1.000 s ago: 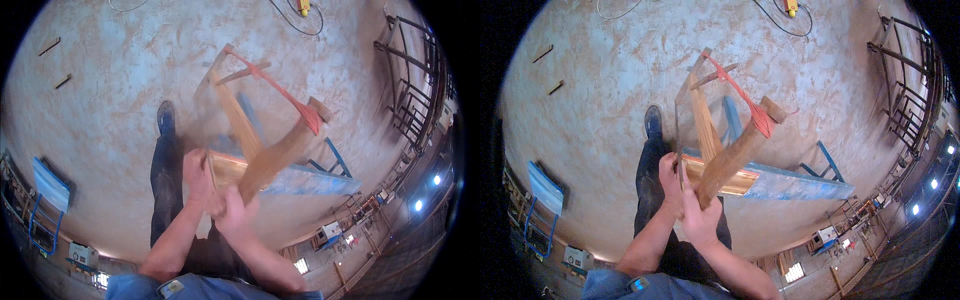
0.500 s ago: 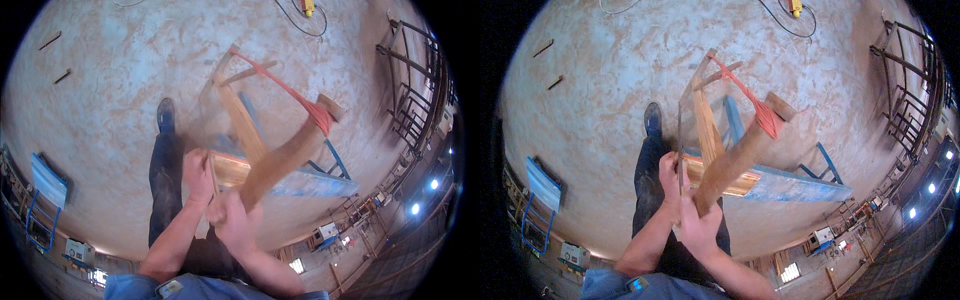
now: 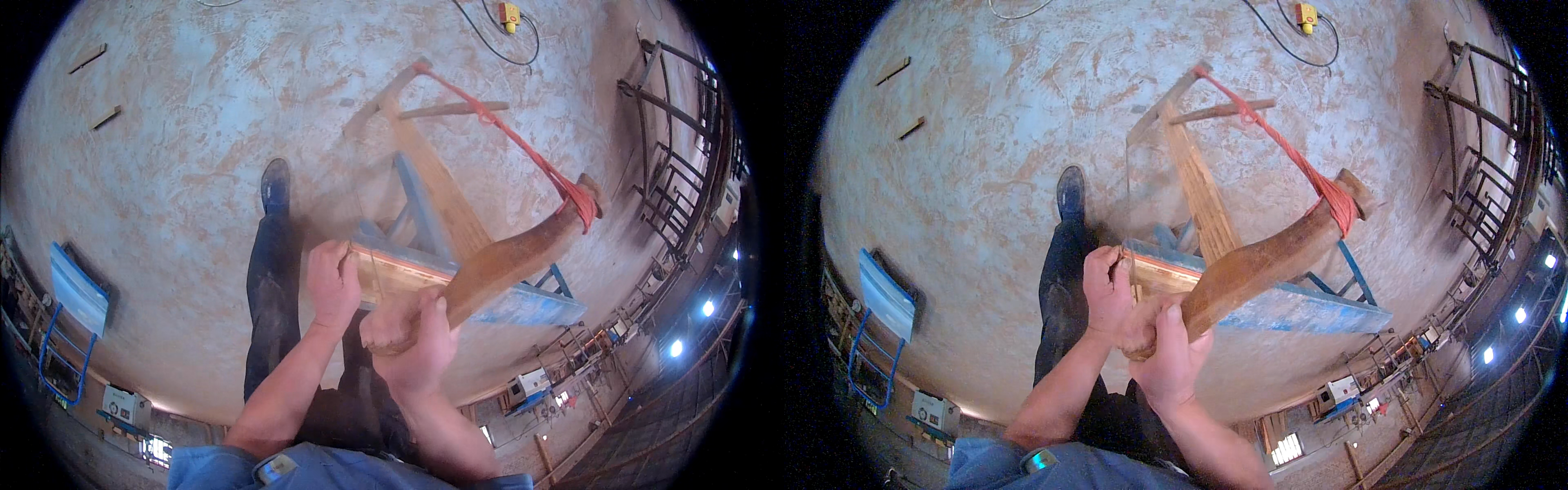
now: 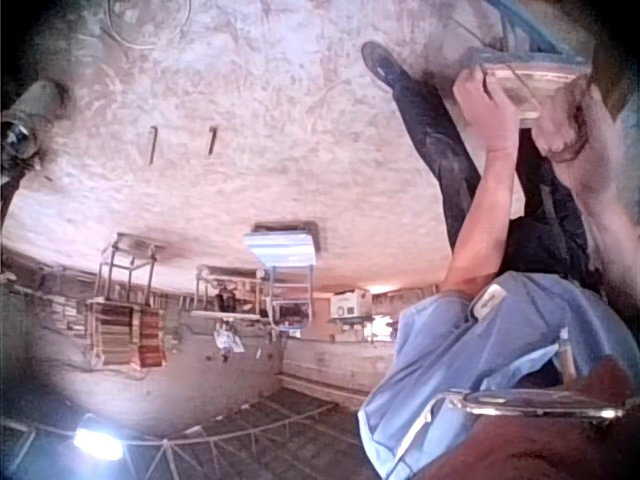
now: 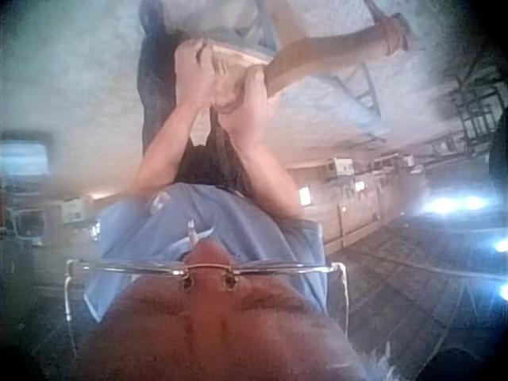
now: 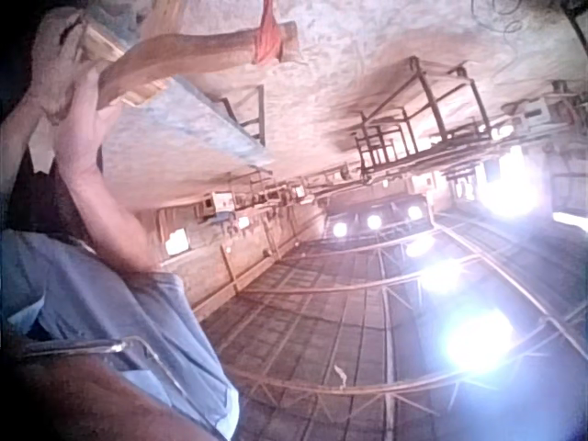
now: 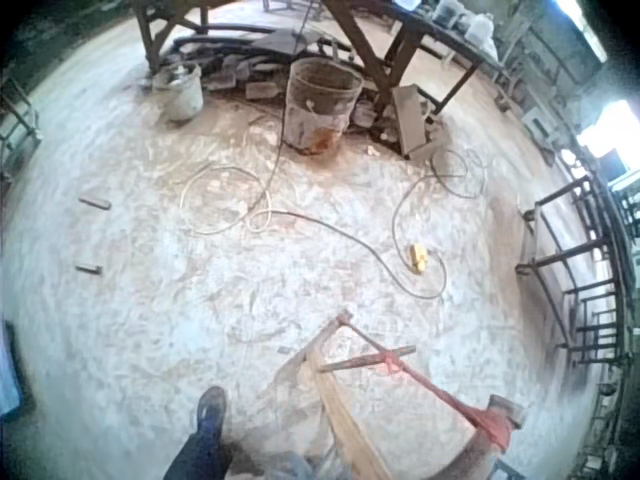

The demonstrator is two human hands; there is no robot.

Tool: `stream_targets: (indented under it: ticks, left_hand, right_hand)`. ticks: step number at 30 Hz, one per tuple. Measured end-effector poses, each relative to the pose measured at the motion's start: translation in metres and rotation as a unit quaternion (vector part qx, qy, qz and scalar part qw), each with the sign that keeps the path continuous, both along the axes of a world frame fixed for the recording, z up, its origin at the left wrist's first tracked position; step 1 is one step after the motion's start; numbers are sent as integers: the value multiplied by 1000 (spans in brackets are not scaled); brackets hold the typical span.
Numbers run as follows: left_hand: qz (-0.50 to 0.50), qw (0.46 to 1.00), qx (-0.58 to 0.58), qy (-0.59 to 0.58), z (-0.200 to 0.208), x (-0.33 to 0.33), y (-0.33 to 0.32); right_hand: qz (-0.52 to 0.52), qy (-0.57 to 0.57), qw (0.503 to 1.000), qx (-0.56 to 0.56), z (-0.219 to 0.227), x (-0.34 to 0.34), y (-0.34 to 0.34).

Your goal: The person sands a small wooden box with an orbital sander, then uses a hand saw to cut a wooden frame. The person repeatedly handles the box and frame, moving between a workbench and a sawhorse.

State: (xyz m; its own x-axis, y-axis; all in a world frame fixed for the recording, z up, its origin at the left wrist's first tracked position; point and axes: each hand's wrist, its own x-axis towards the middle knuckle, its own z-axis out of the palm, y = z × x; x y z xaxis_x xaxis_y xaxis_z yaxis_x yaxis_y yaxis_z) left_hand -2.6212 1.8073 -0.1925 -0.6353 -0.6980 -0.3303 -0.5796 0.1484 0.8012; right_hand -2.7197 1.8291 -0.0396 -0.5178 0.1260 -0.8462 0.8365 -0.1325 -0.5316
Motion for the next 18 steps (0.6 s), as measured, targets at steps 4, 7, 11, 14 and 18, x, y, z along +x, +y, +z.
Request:
stream_targets:
  ticks: [4,7,11,14,18]
  left_hand:
    - [4,1000,10,-6,-1,0,-1]
    - [26,999,29,-11,0,1,-1]
    - [57,996,65,-12,1,0,0]
    - [64,995,73,-32,2,-1,1]
    - [46,997,56,-14,-1,2,1]
  right_hand:
    - [78,30,995,-46,8,-3,-2]
    - [54,4,996,-67,6,6,-1]
    - [47,-22,995,-88,2,10,5]
    - [44,-32,995,-79,6,10,4]
    - [46,-51,994,-79,5,11,6]
